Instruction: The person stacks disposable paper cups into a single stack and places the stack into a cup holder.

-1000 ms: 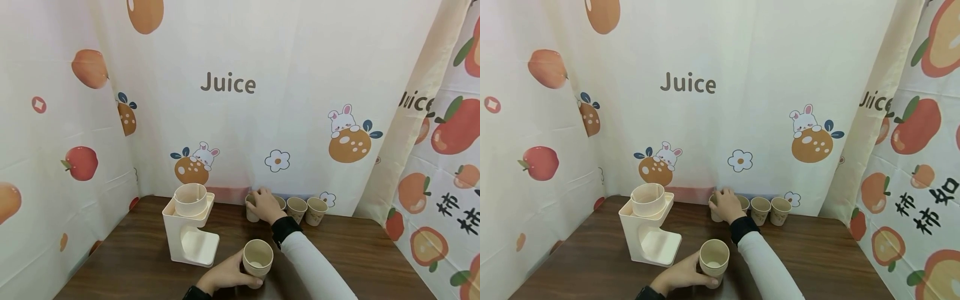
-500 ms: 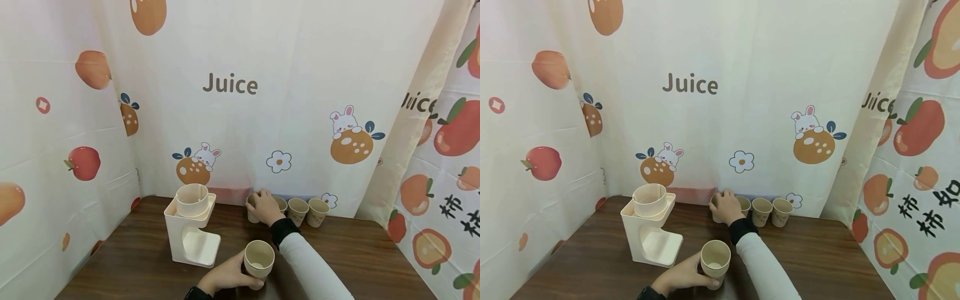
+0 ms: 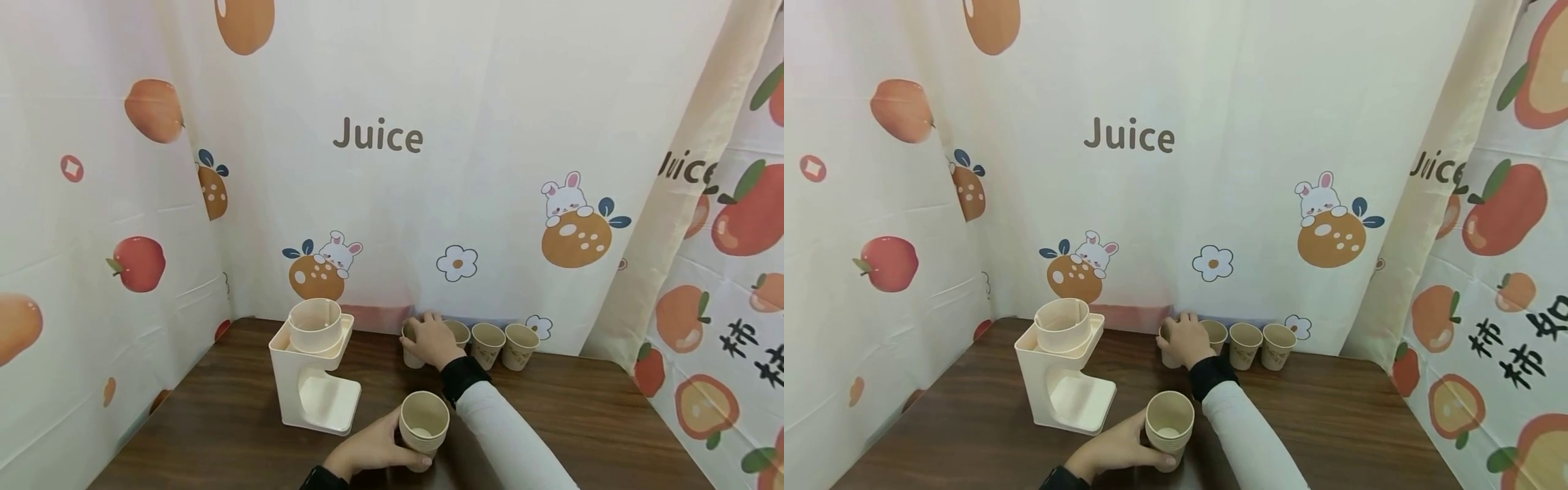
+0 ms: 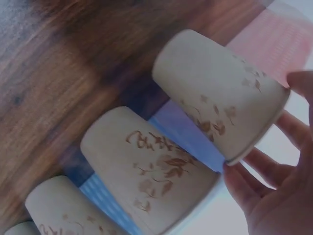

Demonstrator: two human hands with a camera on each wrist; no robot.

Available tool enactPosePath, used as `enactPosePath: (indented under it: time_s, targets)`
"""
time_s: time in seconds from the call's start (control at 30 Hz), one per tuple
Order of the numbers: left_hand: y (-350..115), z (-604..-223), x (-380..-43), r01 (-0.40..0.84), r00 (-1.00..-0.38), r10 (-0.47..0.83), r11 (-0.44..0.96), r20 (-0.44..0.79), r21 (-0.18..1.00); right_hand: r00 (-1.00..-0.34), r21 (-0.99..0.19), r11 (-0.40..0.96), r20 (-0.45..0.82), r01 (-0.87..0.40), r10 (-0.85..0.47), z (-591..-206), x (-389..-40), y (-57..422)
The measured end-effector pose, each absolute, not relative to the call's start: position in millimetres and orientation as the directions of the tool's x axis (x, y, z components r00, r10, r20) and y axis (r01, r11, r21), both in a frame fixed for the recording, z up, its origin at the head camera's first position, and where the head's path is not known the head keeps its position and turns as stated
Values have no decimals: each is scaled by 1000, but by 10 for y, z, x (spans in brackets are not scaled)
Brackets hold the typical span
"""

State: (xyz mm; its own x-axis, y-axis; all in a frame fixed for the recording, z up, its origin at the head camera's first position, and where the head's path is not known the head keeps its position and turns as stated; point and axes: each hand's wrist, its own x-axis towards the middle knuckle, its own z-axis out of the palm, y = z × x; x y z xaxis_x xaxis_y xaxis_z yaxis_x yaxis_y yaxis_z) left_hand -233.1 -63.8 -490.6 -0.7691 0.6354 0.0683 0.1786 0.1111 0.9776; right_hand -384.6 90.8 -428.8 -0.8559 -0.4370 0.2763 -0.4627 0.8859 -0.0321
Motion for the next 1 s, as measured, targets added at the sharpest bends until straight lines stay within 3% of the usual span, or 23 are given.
enactPosePath:
  time_s: [0.7, 1.0]
  targets:
    - [-640, -4909, -2333, 196, -786, 613, 127, 78, 972, -861, -192, 840, 139, -508, -489, -4085, -3643, 1026]
    - [-624, -4915, -2328, 198, -775, 625, 109, 88, 974, -859, -205, 834, 124, -511, -496, -4059, -3498, 1112]
